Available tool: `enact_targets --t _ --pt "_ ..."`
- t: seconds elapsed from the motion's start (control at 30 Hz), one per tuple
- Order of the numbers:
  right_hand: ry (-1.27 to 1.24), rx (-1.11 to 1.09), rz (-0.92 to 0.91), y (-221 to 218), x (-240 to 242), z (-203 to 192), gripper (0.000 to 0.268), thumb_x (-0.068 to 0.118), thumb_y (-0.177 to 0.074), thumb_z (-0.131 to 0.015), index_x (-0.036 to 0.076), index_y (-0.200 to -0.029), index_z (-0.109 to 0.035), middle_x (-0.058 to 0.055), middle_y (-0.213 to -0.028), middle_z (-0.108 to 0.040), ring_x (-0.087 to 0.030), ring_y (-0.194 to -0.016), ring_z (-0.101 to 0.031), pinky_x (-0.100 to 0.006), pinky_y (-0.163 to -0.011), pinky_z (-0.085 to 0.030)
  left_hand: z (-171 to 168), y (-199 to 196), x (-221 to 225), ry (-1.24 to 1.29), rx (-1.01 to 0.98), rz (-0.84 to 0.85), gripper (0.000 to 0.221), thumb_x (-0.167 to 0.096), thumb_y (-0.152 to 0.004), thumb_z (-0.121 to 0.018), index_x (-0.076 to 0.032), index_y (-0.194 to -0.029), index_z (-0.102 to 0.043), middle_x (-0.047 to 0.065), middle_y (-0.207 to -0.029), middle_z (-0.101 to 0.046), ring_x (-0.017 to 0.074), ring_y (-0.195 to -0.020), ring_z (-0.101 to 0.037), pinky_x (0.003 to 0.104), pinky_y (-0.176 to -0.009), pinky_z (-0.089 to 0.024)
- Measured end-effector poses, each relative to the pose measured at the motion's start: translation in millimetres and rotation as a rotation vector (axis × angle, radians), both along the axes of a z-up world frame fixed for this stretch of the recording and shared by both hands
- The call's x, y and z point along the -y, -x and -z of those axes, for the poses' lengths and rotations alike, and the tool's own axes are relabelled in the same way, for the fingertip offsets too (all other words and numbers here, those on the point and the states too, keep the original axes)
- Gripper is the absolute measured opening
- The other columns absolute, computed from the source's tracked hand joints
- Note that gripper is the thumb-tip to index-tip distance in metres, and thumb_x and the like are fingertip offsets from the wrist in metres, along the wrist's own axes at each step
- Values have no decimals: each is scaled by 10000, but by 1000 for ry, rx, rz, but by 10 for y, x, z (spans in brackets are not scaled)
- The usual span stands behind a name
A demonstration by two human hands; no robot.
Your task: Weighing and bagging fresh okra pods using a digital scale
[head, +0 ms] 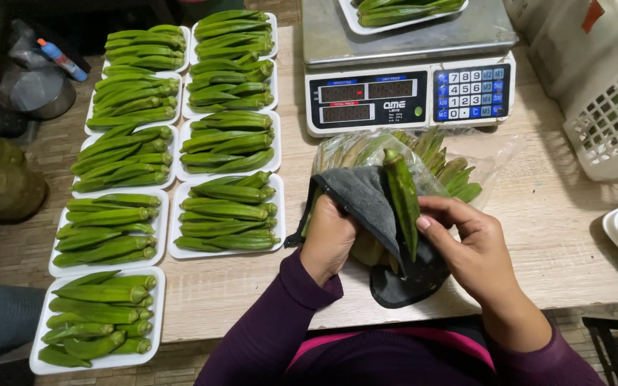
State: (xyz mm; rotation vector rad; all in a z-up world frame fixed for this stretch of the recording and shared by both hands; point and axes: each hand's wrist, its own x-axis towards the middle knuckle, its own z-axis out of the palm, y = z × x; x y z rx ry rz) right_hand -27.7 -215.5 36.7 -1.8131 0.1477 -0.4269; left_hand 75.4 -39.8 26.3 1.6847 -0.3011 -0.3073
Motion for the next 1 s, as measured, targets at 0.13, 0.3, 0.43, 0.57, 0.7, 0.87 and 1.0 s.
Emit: enact_targets --t 0.13,0.3,0.43,0.57,0.7,0.87,1.0 --pt "39 10 0 -6 -83 -82 299 63 -859 -775 51 -1158 -782 -82 -787 -704 -121 -747 -597 -325 -792 -517 -5 3 3 -19 -8 -5 265 1 -770 -795 -30 -1034 -792 67 -1033 -817 143 -945 -711 301 -856 -593" --pt "85 18 -9 17 -63 -24 293 81 -820 -815 57 -1112 -798 -104 -766 -712 -155 -717 -631 -331 -774 -524 -12 23 -19 -38 -8 1 265 1 -766 -799 -31 -1028 -796 64 -1027 -820 138 -937 -712 298 -849 -593" --pt "122 20 -38 24 -30 -16 269 103 -805 -828 66 -1071 -811 -103 -780 -720 -168 -736 -641 -346 -788 -526 -16 29 -23 -56 -12 3 264 0 -761 -802 -31 -1023 -799 60 -1020 -824 134 -930 -712 294 -842 -594" --pt "121 7 -18 33 -4 -178 269 126 -853 -785 90 -1118 -814 -97 -781 -713 -152 -759 -595 -323 -820 -485 -29 26 -13 -68 -17 5 263 -1 -758 -805 -32 -1019 -802 58 -1016 -826 130 -924 -713 291 -838 -594" --pt "75 21 16 25 43 -214 336 138 -878 -769 75 -1209 -765 -51 -797 -699 -110 -766 -550 -287 -816 -462 -31 48 -13 -86 -29 16 262 -1 -753 -809 -32 -1013 -806 54 -1009 -829 126 -916 -713 287 -831 -594" --pt "91 4 16 17 80 -183 367 145 -840 -800 73 -1198 -759 -58 -739 -689 -126 -726 -556 -300 -789 -456 -28 96 4 -113 -38 60 261 -2 -748 -813 -33 -1007 -810 51 -1003 -832 121 -909 -714 283 -824 -595" --pt "147 -30 19 -8 150 -143 280 178 -767 -876 103 -1030 -815 -37 -667 -679 -129 -658 -570 -278 -740 -465 -39 118 27 -135 -34 105 260 -3 -743 -816 -34 -1002 -814 47 -996 -836 116 -901 -714 279 -817 -595"
